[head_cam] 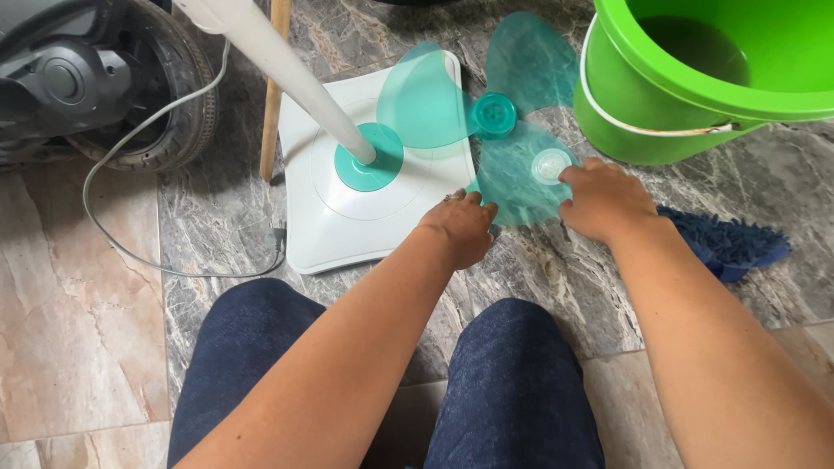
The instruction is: The person reassembles a standing electric fan by hand. They attach the fan blades to the motor hub, secure them with a plastic cap, and then attach the front wire cage to complete the assembly.
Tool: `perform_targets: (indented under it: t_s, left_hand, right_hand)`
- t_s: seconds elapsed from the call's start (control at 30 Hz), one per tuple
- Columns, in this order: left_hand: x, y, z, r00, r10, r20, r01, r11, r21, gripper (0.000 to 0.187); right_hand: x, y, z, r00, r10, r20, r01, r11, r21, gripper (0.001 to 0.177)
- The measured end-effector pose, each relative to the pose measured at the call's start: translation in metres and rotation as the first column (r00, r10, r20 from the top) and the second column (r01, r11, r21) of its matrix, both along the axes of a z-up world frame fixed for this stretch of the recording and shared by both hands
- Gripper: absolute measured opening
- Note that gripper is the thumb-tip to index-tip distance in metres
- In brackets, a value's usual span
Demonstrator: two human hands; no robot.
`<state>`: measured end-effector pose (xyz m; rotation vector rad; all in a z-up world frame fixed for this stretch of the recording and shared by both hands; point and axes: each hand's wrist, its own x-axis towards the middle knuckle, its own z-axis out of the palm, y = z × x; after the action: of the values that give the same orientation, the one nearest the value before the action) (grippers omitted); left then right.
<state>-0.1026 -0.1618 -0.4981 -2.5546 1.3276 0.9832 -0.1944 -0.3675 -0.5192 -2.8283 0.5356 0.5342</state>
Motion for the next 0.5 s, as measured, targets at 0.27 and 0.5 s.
perform_targets:
  t_s: [0.27,0.5]
  left_hand:
    - [0.008,0.003,-0.018,1.0,0.009,-0.015,-0.009,1.0,0.009,0.052]
    - [0.015,0.007,-0.037,0.997,0.062,-0.04,-0.063,0.998,-0.02,0.051]
  right_hand:
    - [0.008,0.002,-0.033,0.999,0.033,-0.014,-0.033,0.998,0.047,0.055]
    - [0.019,-0.001,-0.053,1.0,0.014,-0.015,-0.013,0.996,0.09,0.056]
